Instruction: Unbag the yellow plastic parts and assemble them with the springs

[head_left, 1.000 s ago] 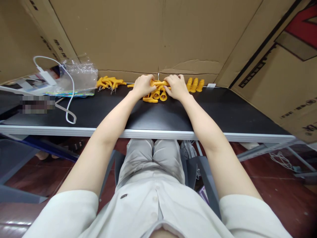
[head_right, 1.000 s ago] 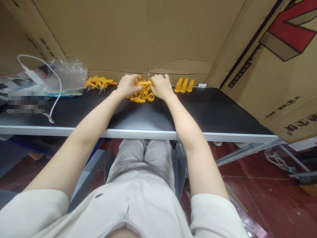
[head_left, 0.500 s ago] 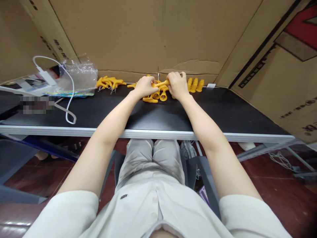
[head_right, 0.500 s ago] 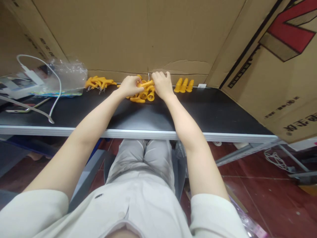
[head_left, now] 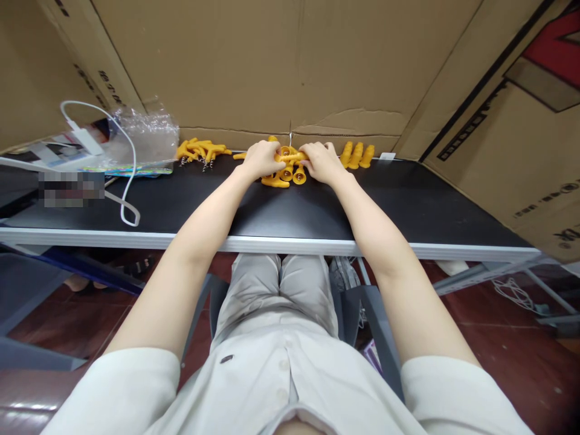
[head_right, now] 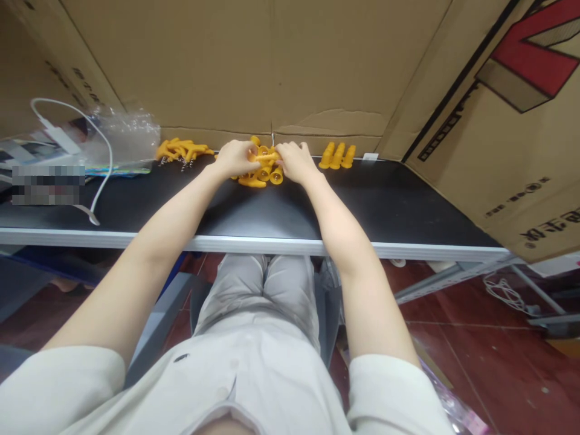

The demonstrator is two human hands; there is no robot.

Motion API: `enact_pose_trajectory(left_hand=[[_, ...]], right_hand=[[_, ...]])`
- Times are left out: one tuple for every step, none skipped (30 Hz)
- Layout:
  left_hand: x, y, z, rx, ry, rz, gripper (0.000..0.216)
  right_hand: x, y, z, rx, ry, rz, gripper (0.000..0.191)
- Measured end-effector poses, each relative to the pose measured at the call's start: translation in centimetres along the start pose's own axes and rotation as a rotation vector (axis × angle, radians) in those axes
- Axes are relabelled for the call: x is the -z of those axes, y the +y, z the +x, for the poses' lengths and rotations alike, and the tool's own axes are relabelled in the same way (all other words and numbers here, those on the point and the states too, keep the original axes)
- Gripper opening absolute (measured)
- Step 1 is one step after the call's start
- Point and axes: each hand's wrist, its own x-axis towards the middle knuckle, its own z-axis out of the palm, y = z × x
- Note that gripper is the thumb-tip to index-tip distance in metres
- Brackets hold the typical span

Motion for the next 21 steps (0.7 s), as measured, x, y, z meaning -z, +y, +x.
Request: enact_pose_trajectory(left_hand=[[0.0,0.1,0.0,0.002,-0.003,0.011,0.03],[0.1,0.1,-0.1,0.003,-0.006,0.021,0.031],[0.2,0.3,-0.1,0.004,-0.01,0.026,0.031],[0.2,0.4,-0.1,0.005,-0.013,0.025,0.031],[0.3,0.5,-0.1,0.004,-0.014,0.019,0.031],[0.3,0.5,-0.2,0.001,-0.015,0.01,0.031],[0.3,0.6,-0.2,-0.004,-0.016,0.002,0.031],[0.3,0.5,-0.2,-0.009,-0.016,-0.004,0.03],[0.3,0.5,-0.2,-0.011,-0.018,-0.004,0.03],[0.3,0.4,-0.2,-0.011,-0.021,0.001,0.03],[0.3,0.3,-0.2,-0.006,-0.027,0.009,0.031],[0.4,0.2,-0.2,0.001,-0.034,0.02,0.032],[0.5,0.1,-0.2,0.01,-0.042,0.031,0.034],[0.6,0.0,-0.2,0.02,-0.049,0.04,0.035],[0.7,-0.1,-0.2,0.033,-0.053,0.048,0.037],[0.8,-0.2,-0.2,0.048,-0.054,0.052,0.038],[0.9,-0.3,-0.2,0.065,-0.052,0.05,0.039],[0.9,-0.5,-0.1,0.081,-0.044,0.043,0.04],[0.8,-0.8,0.1,0.095,-0.031,0.031,0.041],[0.7,-1.1,0.2,0.108,-0.013,0.014,0.042],[0.5,-1.5,0.4,0.119,0.009,-0.007,0.043]], right_hand=[[0.0,-0.1,0.0,-0.005,0.005,-0.015,0.038],[0.1,-0.2,0.0,-0.008,0.016,-0.03,0.036],[0.2,-0.3,0.1,-0.01,0.032,-0.043,0.036],[0.2,-0.4,0.1,-0.011,0.051,-0.053,0.036],[0.3,-0.4,0.1,-0.011,0.071,-0.059,0.037],[0.2,-0.3,0.1,-0.013,0.09,-0.062,0.037],[0.2,-0.1,0.2,-0.018,0.109,-0.062,0.038],[0.1,0.1,0.2,-0.026,0.128,-0.059,0.039],[0.0,0.3,0.3,-0.036,0.146,-0.055,0.04],[-0.1,0.6,0.3,-0.048,0.163,-0.049,0.041],[-0.2,0.9,0.3,-0.064,0.178,-0.042,0.041],[-0.2,1.2,0.3,-0.082,0.189,-0.036,0.041],[-0.2,1.5,0.2,-0.104,0.197,-0.031,0.04],[-0.2,1.7,0.2,-0.131,0.202,-0.029,0.039],[-0.1,1.9,0.2,-0.162,0.203,-0.028,0.037],[-0.1,2.1,0.1,-0.197,0.203,-0.03,0.035],[0.0,2.3,0.1,-0.233,0.207,-0.031,0.033],[0.0,2.5,0.1,-0.269,0.214,-0.032,0.032],[0.0,2.8,0.1,-0.303,0.222,-0.032,0.032],[0.0,3.2,0.1,-0.332,0.231,-0.028,0.032],[0.0,3.6,0.1,-0.36,0.243,-0.022,0.033]])
